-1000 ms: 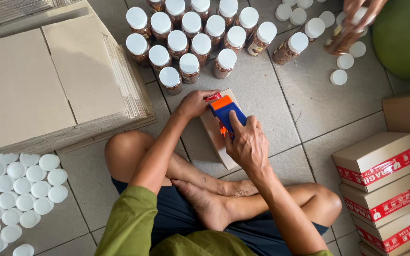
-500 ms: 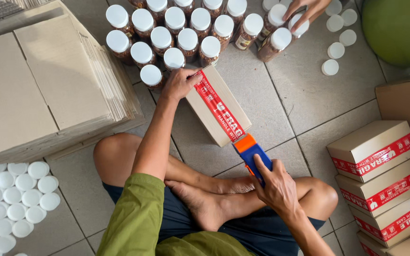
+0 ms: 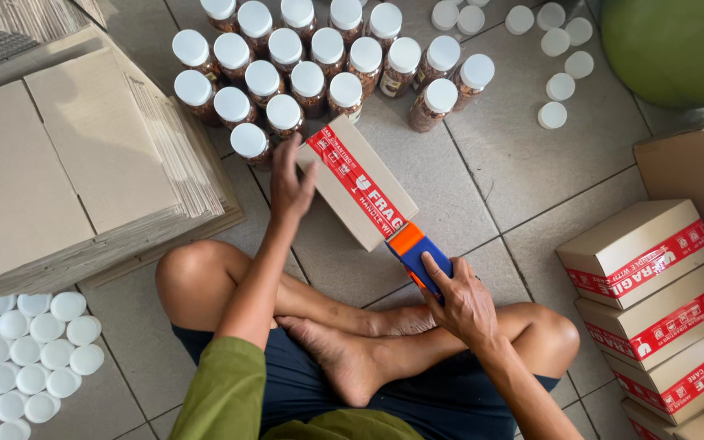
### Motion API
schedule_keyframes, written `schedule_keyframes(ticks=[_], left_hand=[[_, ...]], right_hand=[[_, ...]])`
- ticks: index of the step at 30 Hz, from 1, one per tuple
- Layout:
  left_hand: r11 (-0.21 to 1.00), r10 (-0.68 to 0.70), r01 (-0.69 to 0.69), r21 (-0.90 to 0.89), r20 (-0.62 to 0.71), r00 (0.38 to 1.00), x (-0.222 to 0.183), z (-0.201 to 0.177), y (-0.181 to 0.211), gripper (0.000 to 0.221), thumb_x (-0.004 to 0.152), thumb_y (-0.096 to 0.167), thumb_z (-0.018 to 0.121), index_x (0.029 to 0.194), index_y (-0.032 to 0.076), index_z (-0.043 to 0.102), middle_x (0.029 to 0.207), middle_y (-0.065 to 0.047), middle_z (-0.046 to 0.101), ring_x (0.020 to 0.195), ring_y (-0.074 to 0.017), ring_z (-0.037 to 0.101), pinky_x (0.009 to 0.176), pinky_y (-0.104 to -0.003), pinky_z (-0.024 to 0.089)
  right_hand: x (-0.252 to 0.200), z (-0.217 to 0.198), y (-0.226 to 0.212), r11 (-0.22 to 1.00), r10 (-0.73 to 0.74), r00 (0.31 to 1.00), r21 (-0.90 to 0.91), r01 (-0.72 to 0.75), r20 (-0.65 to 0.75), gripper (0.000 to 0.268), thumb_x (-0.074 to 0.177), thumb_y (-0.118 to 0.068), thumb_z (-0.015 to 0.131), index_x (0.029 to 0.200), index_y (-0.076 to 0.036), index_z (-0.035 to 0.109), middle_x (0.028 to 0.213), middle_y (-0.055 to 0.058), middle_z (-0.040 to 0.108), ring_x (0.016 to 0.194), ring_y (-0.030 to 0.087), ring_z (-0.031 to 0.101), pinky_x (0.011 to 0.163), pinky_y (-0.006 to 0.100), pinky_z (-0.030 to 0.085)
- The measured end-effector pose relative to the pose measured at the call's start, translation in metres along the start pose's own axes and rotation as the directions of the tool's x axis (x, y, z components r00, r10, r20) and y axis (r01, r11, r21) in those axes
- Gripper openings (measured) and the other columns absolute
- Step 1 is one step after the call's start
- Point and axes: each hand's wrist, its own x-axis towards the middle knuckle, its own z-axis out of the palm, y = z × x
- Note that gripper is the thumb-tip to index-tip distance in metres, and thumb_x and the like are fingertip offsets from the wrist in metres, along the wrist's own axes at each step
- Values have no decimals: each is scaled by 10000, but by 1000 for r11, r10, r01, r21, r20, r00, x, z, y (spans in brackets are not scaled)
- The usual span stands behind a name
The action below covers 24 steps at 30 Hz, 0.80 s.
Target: The person folds cardboard boxes and packs several jars containing food items into them, then seals the boxes using a tape dispenser.
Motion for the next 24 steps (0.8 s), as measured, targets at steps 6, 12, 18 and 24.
schedule_keyframes(ticks=[6, 12, 18, 24], left_hand=[[835, -472, 504, -220, 184, 862, 0, 12, -45, 446, 1020, 559, 458, 1179, 185, 639, 1065, -188, 685, 1085, -403, 654, 931, -539, 466], [781, -559, 585, -220, 173, 811, -28, 9, -8, 501, 1020, 406, 379, 1297, 48, 594, 1211, -271, 677, 1162, -457, 648, 1028, -564, 488], [995, 10, -15, -96, -49, 999, -55, 5, 41, 1209, 605, 141, 762, 1600, -84, 113, 1538, -371, 277, 1433, -532, 311, 1228, -550, 237], [990, -139, 139, 10, 15, 990, -63, -25, 89, 1305, 693, 557, 807, 1577, -135, 142, 1272, -356, 516, 1170, -524, 558, 1045, -596, 449]], right_hand=[[-3, 22, 3, 995, -64, 986, 65, 74, -153, 679, 883, -472, 647, 1523, -307, 494, 1164, 161, 527, 880, 460, 691, 698, 550, 606], [37, -164, -112, 998, -19, 996, -64, 13, -82, 683, 828, -483, 662, 1484, -361, 522, 1047, 140, 554, 750, 482, 712, 650, 581, 609], [104, -213, -163, 983, 16, 998, -181, -3, 69, 649, 834, -435, 652, 1468, -373, 530, 986, 159, 602, 774, 482, 733, 648, 549, 605], [184, -257, -186, 980, -13, 972, -191, 59, 235, 509, 914, -399, 614, 1392, -227, 658, 1088, 252, 717, 990, 499, 717, 898, 550, 563]])
